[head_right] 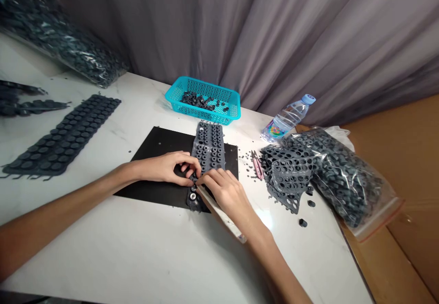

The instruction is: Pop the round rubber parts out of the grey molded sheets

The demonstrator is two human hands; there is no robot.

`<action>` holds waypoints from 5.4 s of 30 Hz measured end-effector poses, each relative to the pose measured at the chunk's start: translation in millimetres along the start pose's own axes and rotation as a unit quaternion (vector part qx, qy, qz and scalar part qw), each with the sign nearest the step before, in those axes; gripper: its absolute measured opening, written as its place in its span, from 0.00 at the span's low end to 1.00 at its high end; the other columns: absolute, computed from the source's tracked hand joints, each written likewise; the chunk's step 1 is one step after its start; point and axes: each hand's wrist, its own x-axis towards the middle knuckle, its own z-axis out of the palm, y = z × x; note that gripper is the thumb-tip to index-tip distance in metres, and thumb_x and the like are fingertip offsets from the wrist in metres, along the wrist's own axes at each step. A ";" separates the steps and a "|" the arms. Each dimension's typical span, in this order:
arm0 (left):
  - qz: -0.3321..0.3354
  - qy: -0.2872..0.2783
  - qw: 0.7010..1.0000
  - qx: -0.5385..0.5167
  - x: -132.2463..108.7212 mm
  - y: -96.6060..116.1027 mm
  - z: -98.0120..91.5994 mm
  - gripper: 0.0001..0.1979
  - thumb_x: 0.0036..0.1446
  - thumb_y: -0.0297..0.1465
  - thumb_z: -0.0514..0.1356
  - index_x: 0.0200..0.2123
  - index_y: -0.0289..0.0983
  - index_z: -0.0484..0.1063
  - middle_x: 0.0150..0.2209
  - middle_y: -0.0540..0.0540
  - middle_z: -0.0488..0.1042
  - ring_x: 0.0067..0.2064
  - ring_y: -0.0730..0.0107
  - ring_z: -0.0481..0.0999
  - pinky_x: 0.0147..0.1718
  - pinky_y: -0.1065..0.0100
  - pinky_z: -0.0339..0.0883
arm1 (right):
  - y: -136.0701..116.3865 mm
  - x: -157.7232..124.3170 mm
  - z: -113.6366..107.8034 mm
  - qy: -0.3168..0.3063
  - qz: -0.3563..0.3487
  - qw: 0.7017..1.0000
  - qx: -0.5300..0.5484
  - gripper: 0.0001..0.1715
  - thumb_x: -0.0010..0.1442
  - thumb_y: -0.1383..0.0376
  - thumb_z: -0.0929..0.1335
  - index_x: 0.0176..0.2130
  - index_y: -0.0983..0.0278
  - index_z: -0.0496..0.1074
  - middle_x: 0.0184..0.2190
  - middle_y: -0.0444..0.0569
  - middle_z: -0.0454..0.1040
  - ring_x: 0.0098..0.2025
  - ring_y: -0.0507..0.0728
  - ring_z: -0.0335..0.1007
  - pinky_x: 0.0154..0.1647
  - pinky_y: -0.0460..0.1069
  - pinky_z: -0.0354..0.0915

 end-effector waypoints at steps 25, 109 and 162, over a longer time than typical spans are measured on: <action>-0.035 0.000 0.999 -0.036 -0.7 3.4 4.2 0.26 0.56 0.37 0.68 0.53 0.41 0.62 0.35 0.52 0.72 0.39 0.68 0.68 0.40 0.67 0.62 | 9.5 -9.4 -21.5 0.033 0.149 0.987 0.059 0.12 0.73 0.60 0.64 0.50 0.59 0.74 0.45 0.50 0.75 0.43 0.57 0.74 0.45 0.51 0.69; -0.041 -0.007 0.999 0.027 0.1 8.9 5.9 0.21 0.58 0.38 0.66 0.52 0.42 0.66 0.35 0.52 0.70 0.43 0.65 0.69 0.47 0.64 0.58 | -17.4 -4.3 9.1 0.121 0.235 0.954 -0.145 0.15 0.74 0.63 0.58 0.54 0.66 0.66 0.45 0.57 0.72 0.35 0.59 0.73 0.32 0.52 0.67; -0.015 0.058 0.995 0.086 -1.5 0.1 5.2 0.10 0.56 0.41 0.69 0.37 0.43 0.78 0.43 0.50 0.75 0.48 0.63 0.69 0.49 0.64 0.61 | 1.6 -1.4 6.7 -0.008 0.012 0.997 -0.074 0.14 0.75 0.59 0.63 0.49 0.62 0.75 0.39 0.51 0.78 0.40 0.58 0.73 0.39 0.51 0.62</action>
